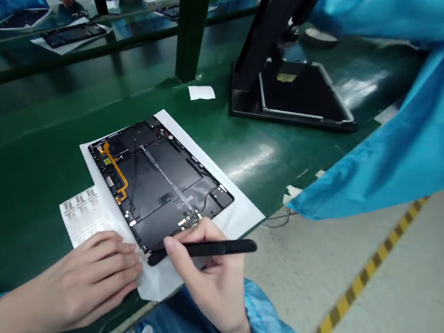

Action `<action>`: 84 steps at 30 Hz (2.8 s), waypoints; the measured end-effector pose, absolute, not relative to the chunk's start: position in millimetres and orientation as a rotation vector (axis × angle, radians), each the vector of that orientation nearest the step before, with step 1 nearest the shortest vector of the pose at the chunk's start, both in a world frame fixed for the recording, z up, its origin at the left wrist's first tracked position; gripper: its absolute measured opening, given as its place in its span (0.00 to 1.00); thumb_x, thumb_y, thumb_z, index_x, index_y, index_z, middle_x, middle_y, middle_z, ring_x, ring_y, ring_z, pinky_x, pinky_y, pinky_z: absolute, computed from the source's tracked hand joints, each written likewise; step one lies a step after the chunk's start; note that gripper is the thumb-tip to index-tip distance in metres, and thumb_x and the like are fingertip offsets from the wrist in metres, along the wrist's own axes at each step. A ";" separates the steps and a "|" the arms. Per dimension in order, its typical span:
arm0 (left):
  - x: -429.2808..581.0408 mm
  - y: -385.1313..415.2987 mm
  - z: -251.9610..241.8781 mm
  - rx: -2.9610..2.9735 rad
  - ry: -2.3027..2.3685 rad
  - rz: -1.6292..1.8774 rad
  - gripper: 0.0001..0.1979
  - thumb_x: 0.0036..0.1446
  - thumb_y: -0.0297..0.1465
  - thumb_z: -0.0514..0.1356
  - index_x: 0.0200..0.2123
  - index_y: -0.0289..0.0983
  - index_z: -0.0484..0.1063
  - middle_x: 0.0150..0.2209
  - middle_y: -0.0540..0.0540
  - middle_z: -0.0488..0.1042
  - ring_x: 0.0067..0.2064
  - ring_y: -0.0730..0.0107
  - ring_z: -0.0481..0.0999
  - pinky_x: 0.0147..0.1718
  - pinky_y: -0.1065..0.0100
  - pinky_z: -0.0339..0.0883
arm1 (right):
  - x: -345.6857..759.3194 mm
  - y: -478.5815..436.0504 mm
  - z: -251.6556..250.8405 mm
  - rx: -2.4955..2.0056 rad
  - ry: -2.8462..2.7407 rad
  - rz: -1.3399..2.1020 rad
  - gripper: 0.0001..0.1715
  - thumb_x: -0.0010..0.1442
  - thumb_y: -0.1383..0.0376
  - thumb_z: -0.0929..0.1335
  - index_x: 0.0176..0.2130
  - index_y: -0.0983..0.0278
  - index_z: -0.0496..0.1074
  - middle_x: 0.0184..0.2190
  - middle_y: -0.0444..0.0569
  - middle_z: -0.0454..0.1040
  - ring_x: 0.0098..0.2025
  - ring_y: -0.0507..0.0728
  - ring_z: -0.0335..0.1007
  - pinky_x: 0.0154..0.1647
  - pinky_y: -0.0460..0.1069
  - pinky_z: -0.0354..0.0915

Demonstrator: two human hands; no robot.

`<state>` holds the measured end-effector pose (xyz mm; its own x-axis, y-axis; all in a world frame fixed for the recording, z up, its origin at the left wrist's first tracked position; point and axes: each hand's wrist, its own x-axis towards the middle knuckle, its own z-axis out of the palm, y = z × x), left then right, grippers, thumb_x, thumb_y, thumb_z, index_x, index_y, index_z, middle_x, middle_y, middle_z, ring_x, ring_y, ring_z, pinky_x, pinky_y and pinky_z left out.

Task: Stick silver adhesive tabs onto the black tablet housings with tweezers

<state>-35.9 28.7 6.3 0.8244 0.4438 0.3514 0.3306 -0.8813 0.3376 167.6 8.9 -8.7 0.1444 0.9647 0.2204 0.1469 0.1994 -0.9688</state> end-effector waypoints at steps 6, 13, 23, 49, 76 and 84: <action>-37.5 30.8 3.7 2.726 0.612 0.630 0.09 0.64 0.24 0.54 0.37 0.33 0.74 0.34 0.44 0.77 0.40 0.65 0.75 0.49 0.60 0.65 | 164.9 4.8 -19.0 -1.209 -1.215 0.827 0.11 0.59 0.65 0.72 0.27 0.60 0.69 0.24 0.45 0.75 0.24 0.55 0.72 0.24 0.47 0.69; -37.1 31.6 3.9 2.690 0.609 0.656 0.09 0.65 0.24 0.53 0.39 0.33 0.74 0.36 0.44 0.79 0.41 0.66 0.76 0.52 0.60 0.63 | 166.1 4.8 -17.8 -1.193 -1.255 0.867 0.11 0.60 0.64 0.71 0.27 0.60 0.69 0.24 0.46 0.76 0.25 0.55 0.73 0.24 0.47 0.70; -38.0 31.3 5.5 2.667 0.615 0.650 0.09 0.66 0.24 0.53 0.40 0.32 0.74 0.35 0.45 0.79 0.41 0.66 0.76 0.52 0.59 0.60 | 166.1 3.9 -17.9 -1.183 -1.276 0.859 0.10 0.59 0.68 0.71 0.27 0.61 0.69 0.24 0.45 0.76 0.25 0.54 0.73 0.24 0.46 0.68; -35.8 31.8 7.1 2.739 0.641 0.581 0.12 0.65 0.23 0.52 0.49 0.27 0.69 0.37 0.42 0.76 0.41 0.63 0.72 0.48 0.55 0.61 | 166.6 4.1 -17.1 -1.131 -1.309 0.882 0.10 0.58 0.73 0.70 0.28 0.61 0.69 0.26 0.41 0.75 0.26 0.50 0.72 0.27 0.43 0.67; -36.0 27.5 4.7 2.725 0.721 0.572 0.13 0.65 0.24 0.50 0.48 0.30 0.70 0.33 0.43 0.69 0.40 0.62 0.67 0.45 0.57 0.62 | 163.4 14.6 -3.9 -1.137 -1.502 0.885 0.08 0.58 0.74 0.69 0.30 0.63 0.71 0.25 0.42 0.73 0.28 0.50 0.72 0.27 0.42 0.66; -38.5 30.3 4.1 2.709 0.672 0.566 0.14 0.63 0.23 0.51 0.49 0.30 0.69 0.35 0.42 0.70 0.41 0.61 0.67 0.45 0.55 0.64 | 164.3 14.2 -6.7 -1.114 -1.435 0.869 0.08 0.58 0.73 0.69 0.29 0.63 0.71 0.24 0.43 0.72 0.26 0.51 0.70 0.23 0.44 0.65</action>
